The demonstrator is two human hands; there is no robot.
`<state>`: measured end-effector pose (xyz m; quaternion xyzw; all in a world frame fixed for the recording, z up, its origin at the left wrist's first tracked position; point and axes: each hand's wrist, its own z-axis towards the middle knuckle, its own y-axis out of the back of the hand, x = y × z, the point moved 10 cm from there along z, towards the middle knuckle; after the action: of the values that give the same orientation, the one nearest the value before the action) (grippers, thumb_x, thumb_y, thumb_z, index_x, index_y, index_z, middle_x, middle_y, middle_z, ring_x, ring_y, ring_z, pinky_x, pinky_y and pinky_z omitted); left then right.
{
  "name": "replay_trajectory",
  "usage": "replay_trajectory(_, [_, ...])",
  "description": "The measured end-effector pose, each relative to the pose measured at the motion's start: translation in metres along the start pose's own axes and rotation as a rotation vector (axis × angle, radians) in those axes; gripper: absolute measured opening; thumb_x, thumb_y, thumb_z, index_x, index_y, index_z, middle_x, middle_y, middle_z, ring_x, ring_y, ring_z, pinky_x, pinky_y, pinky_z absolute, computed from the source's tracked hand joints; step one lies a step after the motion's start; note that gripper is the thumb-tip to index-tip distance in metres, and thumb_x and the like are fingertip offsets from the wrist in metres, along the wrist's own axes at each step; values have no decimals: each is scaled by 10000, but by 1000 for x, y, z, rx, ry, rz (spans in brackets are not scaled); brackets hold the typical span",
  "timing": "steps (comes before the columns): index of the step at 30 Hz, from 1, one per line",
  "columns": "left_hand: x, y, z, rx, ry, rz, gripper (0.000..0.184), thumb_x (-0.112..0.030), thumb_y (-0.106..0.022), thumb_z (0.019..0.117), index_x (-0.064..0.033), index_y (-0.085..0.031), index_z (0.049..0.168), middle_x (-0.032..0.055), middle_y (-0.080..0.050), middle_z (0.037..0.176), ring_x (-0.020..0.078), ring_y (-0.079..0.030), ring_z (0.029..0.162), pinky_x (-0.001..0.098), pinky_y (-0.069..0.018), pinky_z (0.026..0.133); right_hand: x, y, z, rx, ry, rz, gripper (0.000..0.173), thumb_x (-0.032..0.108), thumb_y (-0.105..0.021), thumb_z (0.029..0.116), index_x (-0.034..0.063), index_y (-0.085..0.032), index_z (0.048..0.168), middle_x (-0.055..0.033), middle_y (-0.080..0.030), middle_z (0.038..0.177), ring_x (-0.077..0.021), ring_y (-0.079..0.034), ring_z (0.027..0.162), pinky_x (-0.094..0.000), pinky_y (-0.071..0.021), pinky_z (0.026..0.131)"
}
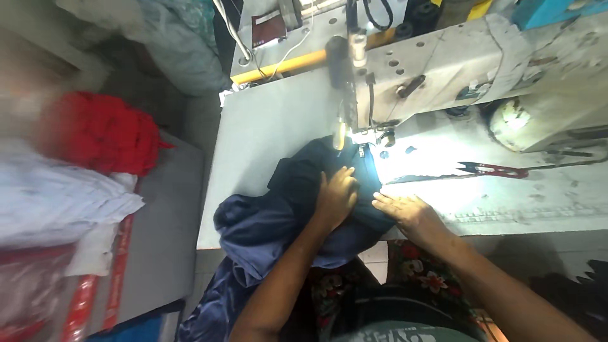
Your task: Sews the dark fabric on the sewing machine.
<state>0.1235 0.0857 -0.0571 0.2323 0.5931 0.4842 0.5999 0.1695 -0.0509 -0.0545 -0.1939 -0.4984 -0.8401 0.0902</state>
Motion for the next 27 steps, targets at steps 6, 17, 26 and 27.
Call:
replay_trajectory(6, [-4,-4,1,-6,-21,17,111,-120,-667,943,-35,-728,981,106,-668,1357,344,-545,1373,765,-284,1099,-2,3,-4,2,-93,-41,323,-16,-580,916,101,-783,1140,-83,-742,1248,-372,-690,1182,-696,-461,980])
replay_trajectory(17, [2,1,8,-24,-9,9,146,-133,-626,967,-27,-723,995,113,-671,1349,343,-542,1376,767,-256,1113,-1,2,7,-13,-124,-125,318,-34,-607,893,110,-794,1107,-61,-740,1257,-416,-684,1168,-775,-358,1032])
replay_trajectory(26, [15,1,21,-22,43,-20,167,-139,-593,991,-27,-715,1005,111,-664,1369,344,-531,1389,786,-211,1115,-6,0,20,-25,-118,-148,331,-53,-600,906,117,-793,1113,-51,-732,1276,-357,-686,1176,-723,-377,1029])
replay_trajectory(27, [18,0,23,-14,47,-25,174,-142,-581,994,-31,-713,1012,105,-659,1381,334,-525,1398,782,-198,1122,-7,0,21,-27,-121,-156,328,-49,-604,909,121,-793,1116,-45,-732,1275,-348,-694,1158,-712,-379,1032])
